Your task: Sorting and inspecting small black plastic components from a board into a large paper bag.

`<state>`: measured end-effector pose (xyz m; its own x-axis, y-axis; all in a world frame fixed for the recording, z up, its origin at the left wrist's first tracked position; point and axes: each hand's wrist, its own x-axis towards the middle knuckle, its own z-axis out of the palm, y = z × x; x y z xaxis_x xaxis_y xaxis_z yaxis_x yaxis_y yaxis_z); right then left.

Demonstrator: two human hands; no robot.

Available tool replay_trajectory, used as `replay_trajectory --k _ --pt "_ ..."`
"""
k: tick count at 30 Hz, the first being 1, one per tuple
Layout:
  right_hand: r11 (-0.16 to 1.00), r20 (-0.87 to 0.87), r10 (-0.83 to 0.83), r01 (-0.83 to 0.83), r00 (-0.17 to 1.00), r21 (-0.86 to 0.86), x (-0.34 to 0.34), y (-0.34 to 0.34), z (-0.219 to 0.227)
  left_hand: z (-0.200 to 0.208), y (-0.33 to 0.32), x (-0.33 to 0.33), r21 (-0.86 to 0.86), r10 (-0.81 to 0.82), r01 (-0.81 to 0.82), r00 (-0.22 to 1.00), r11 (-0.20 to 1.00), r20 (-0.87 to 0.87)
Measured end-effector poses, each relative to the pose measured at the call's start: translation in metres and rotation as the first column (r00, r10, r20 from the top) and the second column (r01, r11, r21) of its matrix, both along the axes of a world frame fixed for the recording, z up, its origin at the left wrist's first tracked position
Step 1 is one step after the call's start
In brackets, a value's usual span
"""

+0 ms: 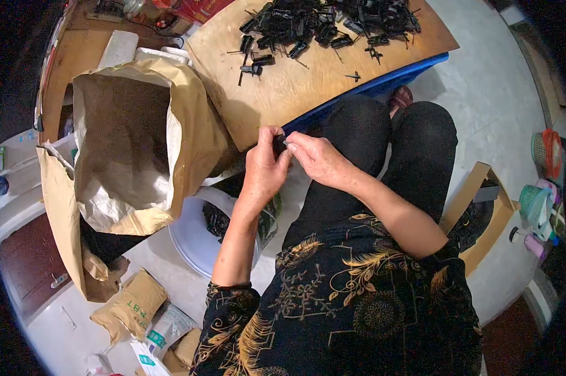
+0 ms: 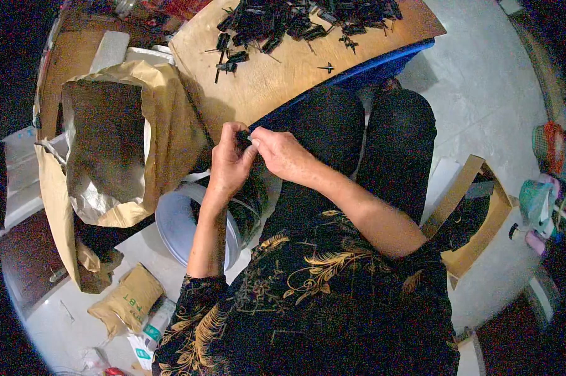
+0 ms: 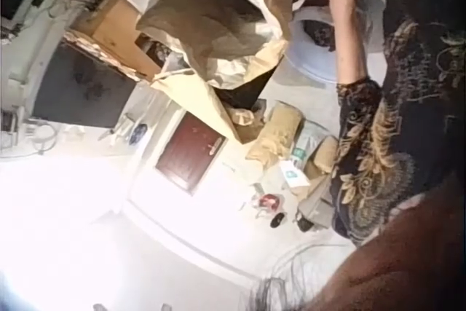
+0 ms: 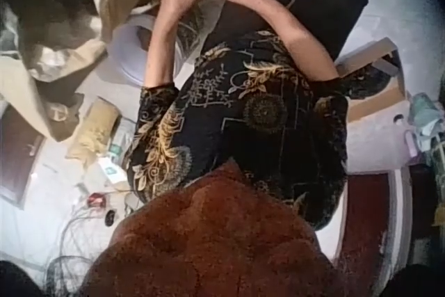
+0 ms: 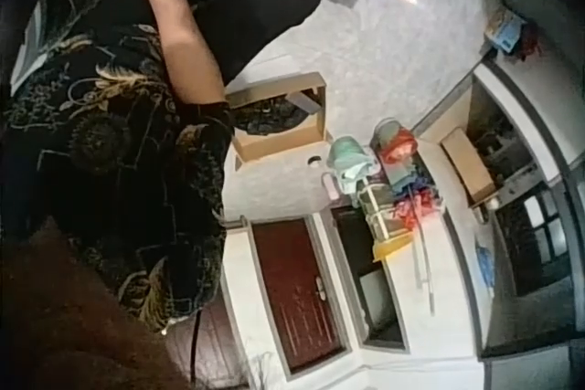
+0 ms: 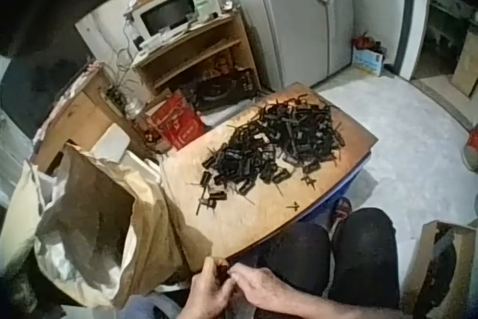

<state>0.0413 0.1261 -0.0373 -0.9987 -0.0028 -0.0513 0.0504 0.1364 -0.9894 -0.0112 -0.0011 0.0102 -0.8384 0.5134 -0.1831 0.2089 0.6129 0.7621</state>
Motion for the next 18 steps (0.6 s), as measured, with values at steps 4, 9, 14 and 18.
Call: replay_trajectory --k 4,9,14,18 --pt "0.997 -0.066 -0.072 0.072 0.995 -0.005 -0.002 -0.003 0.001 -0.002 0.001 0.003 -0.009 -0.027 0.026 0.964 1.000 -0.265" --pt "0.990 -0.032 -0.011 0.007 0.999 -0.139 0.001 0.005 0.001 0.010 0.001 0.005 -0.016 -0.022 0.020 0.986 1.000 -0.163" --pt "0.903 -0.067 -0.021 -0.010 0.998 -0.429 0.004 0.025 0.011 0.025 0.001 0.011 0.400 -0.055 -0.165 0.874 0.902 0.483" --pt "0.719 -0.075 0.237 -0.226 0.969 -0.657 0.013 0.034 0.036 0.034 -0.002 0.019 0.683 -0.438 -0.329 0.572 0.652 0.693"
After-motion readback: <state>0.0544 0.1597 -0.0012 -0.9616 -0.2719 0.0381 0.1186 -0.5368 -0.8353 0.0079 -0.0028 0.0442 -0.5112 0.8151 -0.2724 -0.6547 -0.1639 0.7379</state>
